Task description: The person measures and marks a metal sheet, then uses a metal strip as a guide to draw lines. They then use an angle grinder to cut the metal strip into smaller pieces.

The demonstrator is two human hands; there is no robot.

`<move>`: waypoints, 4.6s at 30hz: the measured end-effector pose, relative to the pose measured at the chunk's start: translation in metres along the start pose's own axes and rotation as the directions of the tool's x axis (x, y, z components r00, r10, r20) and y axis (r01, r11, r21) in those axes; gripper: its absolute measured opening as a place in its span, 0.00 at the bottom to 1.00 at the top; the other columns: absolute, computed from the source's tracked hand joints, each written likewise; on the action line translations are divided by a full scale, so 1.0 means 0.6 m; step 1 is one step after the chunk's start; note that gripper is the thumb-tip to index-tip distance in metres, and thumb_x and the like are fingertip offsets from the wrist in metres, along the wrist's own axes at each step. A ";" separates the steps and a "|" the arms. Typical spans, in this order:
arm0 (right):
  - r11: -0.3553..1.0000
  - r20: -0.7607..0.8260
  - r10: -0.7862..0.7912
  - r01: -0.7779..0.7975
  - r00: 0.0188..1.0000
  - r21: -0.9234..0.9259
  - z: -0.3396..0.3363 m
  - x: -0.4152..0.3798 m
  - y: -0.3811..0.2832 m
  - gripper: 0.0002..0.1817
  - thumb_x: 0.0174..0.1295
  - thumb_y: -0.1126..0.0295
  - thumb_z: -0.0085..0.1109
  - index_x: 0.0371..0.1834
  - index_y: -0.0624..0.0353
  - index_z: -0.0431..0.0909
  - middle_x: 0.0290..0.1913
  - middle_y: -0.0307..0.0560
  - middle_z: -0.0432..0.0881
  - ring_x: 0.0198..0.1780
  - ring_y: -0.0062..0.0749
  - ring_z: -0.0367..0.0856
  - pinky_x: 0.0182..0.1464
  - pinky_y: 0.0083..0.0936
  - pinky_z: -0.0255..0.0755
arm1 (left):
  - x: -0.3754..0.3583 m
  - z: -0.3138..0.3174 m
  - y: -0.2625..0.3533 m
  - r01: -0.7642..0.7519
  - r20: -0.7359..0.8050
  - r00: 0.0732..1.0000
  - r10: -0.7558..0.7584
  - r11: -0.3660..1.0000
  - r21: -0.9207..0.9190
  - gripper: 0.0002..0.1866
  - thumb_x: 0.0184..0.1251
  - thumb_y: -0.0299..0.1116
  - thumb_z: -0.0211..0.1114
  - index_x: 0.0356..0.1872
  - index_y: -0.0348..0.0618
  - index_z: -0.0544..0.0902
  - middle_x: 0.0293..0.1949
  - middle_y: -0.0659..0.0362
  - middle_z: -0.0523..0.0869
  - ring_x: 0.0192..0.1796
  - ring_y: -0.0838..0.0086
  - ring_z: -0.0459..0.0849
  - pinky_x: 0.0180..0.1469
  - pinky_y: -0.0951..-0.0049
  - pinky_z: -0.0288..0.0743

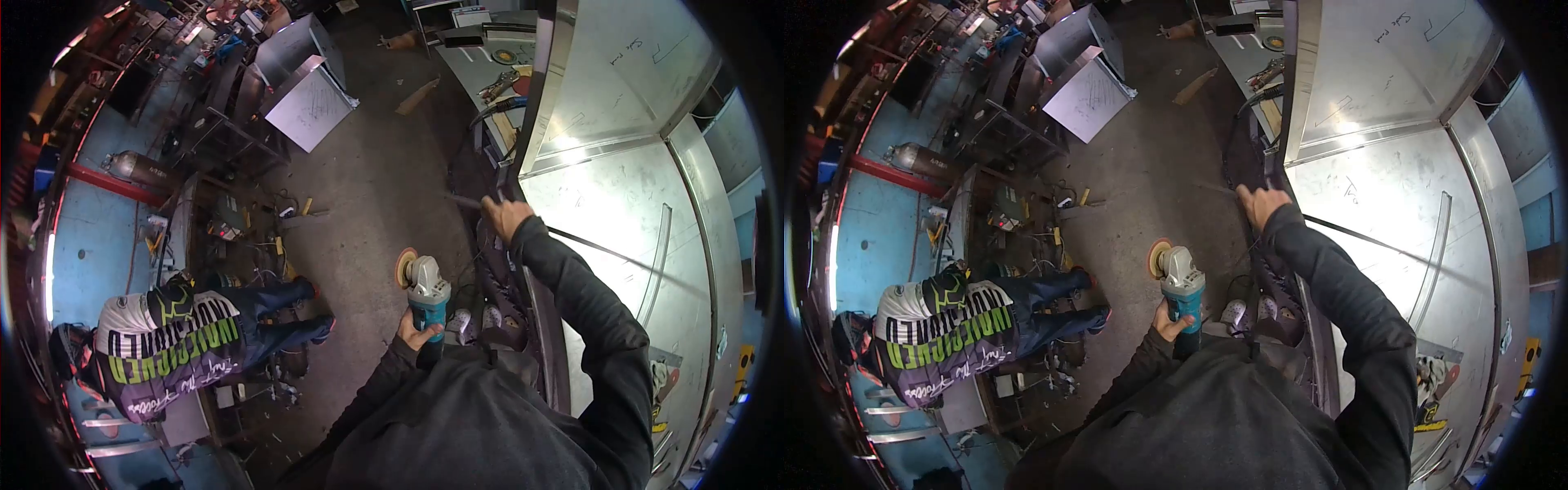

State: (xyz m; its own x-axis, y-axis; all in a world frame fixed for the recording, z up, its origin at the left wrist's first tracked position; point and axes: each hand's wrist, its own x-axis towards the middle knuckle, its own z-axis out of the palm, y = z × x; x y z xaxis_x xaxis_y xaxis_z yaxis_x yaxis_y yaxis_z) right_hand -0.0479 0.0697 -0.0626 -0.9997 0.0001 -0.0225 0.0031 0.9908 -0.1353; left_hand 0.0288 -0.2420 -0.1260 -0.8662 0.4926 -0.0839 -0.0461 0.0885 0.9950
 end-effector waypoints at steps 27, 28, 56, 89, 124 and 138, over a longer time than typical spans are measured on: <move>0.844 0.016 0.356 -0.329 0.935 0.424 0.139 -0.206 0.131 0.24 0.63 0.45 0.49 0.41 0.56 0.80 0.19 0.56 0.80 0.26 0.51 0.83 0.32 0.40 0.77 | 0.106 0.213 0.039 0.133 0.145 0.943 -0.300 0.739 0.661 0.39 0.39 0.45 0.76 0.51 0.32 0.72 0.41 0.46 0.82 0.45 0.57 0.83 0.48 0.62 0.75; 0.841 0.018 0.357 -0.329 0.934 0.429 0.141 -0.209 0.128 0.24 0.63 0.45 0.49 0.41 0.56 0.80 0.19 0.56 0.80 0.26 0.51 0.83 0.32 0.40 0.77 | 0.107 0.213 0.036 0.124 0.148 0.939 -0.311 0.706 0.697 0.39 0.39 0.45 0.76 0.51 0.32 0.72 0.40 0.46 0.82 0.44 0.57 0.83 0.48 0.62 0.75; 0.839 -0.046 0.456 -0.411 0.889 0.357 0.146 -0.215 0.104 0.28 0.57 0.40 0.52 0.41 0.53 0.84 0.17 0.51 0.81 0.23 0.43 0.84 0.30 0.36 0.79 | 0.105 0.225 0.045 0.052 0.166 0.954 -0.251 0.679 0.733 0.44 0.39 0.48 0.75 0.57 0.31 0.69 0.45 0.42 0.81 0.48 0.52 0.82 0.51 0.59 0.75; 0.856 -0.016 0.403 -0.371 0.915 0.359 0.141 -0.224 0.114 0.24 0.58 0.43 0.54 0.42 0.53 0.83 0.19 0.50 0.81 0.23 0.44 0.83 0.30 0.36 0.77 | 0.108 0.241 -0.003 -0.025 0.207 0.973 -0.097 0.855 0.518 0.35 0.39 0.42 0.77 0.48 0.33 0.72 0.37 0.51 0.82 0.39 0.63 0.83 0.45 0.65 0.76; 0.829 0.062 0.317 -0.308 0.947 0.467 0.128 -0.226 0.128 0.26 0.55 0.49 0.61 0.51 0.55 0.73 0.24 0.54 0.82 0.29 0.49 0.84 0.34 0.40 0.77 | 0.089 0.125 0.028 -0.035 0.271 0.943 -0.192 0.755 0.654 0.36 0.41 0.47 0.77 0.49 0.34 0.74 0.41 0.49 0.81 0.42 0.64 0.81 0.45 0.64 0.75; 0.813 -0.095 0.409 -0.315 0.908 0.490 0.054 -0.275 0.035 0.18 0.62 0.50 0.54 0.40 0.52 0.82 0.31 0.49 0.83 0.33 0.44 0.84 0.34 0.37 0.77 | 0.159 -0.016 0.082 0.155 0.575 0.749 -0.329 0.931 0.331 0.40 0.38 0.44 0.78 0.52 0.31 0.73 0.41 0.52 0.82 0.42 0.67 0.81 0.50 0.69 0.73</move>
State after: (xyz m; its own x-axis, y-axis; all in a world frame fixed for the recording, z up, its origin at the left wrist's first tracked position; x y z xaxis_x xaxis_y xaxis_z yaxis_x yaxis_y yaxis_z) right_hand 0.1181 0.0859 -0.0939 -0.9083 0.4180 0.0179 0.3284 0.7388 -0.5885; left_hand -0.0608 -0.1988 -0.0844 -0.3477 0.8377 -0.4212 -0.0120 0.4452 0.8953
